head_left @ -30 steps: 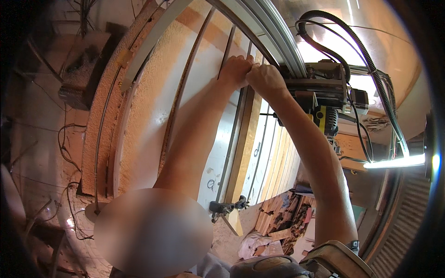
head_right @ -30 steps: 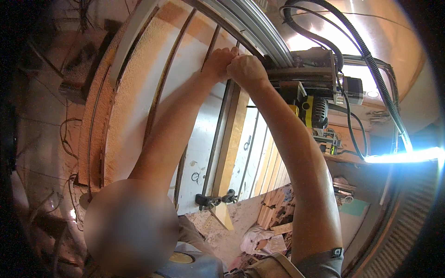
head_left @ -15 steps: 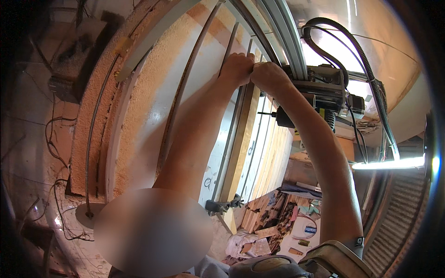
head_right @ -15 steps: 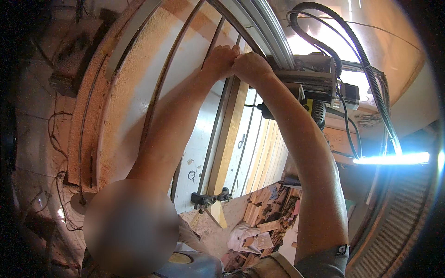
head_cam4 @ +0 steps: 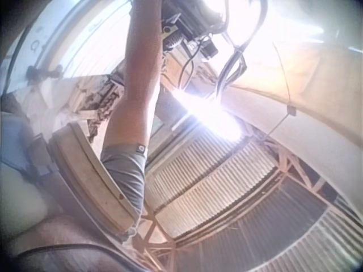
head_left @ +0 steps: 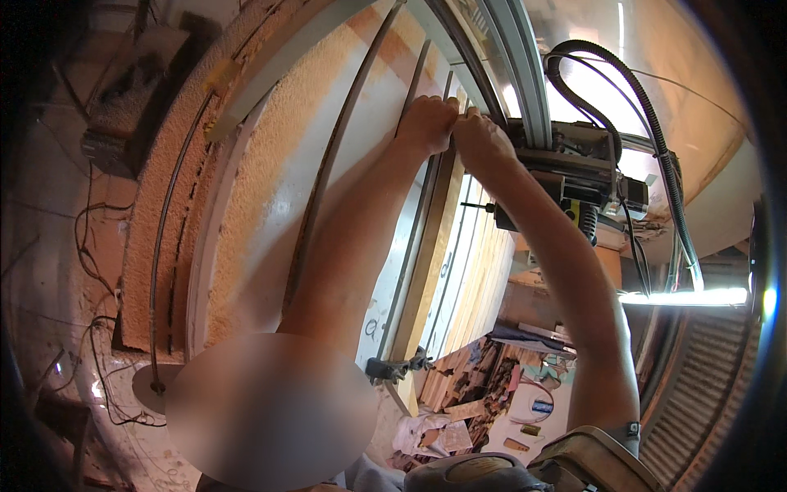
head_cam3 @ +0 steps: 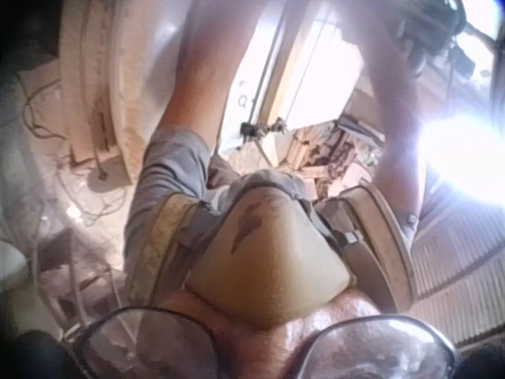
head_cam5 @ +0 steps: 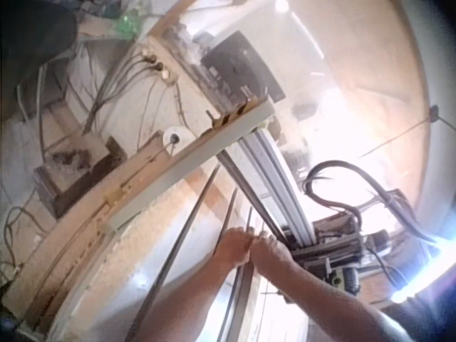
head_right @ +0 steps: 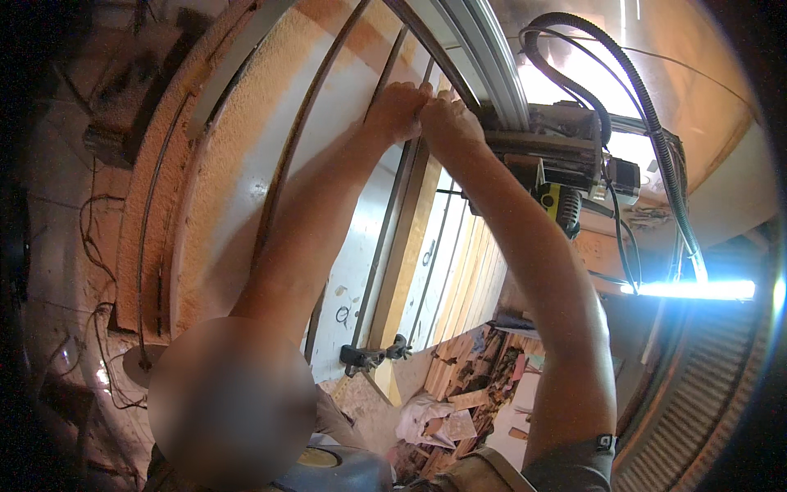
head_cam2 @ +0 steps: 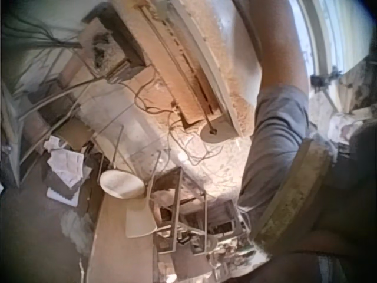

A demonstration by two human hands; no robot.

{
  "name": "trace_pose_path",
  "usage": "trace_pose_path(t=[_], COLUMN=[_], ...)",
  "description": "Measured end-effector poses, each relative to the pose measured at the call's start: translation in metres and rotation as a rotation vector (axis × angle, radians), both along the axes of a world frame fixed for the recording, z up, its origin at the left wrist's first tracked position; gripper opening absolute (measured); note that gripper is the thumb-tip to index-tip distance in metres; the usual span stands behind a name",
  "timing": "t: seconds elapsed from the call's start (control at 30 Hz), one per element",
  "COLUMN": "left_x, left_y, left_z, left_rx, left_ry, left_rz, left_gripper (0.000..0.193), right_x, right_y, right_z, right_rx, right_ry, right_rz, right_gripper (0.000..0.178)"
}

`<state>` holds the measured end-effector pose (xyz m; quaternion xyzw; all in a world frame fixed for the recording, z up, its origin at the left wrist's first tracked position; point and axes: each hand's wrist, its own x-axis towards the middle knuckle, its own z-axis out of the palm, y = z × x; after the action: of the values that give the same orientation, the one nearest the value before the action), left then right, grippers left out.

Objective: The person holds a wooden guitar neck and uses a small tool to work on it, then walks across a workshop to place the neck on a large CNC machine and secures it with clamps.

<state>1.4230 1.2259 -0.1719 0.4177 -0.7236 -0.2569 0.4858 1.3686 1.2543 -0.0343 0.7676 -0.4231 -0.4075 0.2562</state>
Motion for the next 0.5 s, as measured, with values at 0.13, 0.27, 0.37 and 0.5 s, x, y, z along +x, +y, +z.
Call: trace_pose_path(t=[0.13, 0.27, 0.37, 0.5], left_x=[-0.006, -0.007, -0.01, -0.008], left_y=[0.008, 0.006, 0.007, 0.002], left_z=[0.008, 0.009, 0.011, 0.004], left_rx=[0.034, 0.065, 0.09, 0.039], left_ry=[0.002, 0.078, 0.025, 0.002], left_rz=[-0.01, -0.012, -0.026, -0.009], left_gripper=[0.026, 0.025, 0.025, 0.023], right_x=[-0.017, -0.009, -0.01, -0.002], right_y=[0.014, 0.015, 0.013, 0.002], right_z=[0.013, 0.002, 0.007, 0.013], right_rx=[0.144, 0.13, 0.155, 0.189], right_ry=[0.099, 0.255, 0.158, 0.17], right_rz=[0.108, 0.098, 0.087, 0.152], right_gripper=[0.028, 0.026, 0.018, 0.009])
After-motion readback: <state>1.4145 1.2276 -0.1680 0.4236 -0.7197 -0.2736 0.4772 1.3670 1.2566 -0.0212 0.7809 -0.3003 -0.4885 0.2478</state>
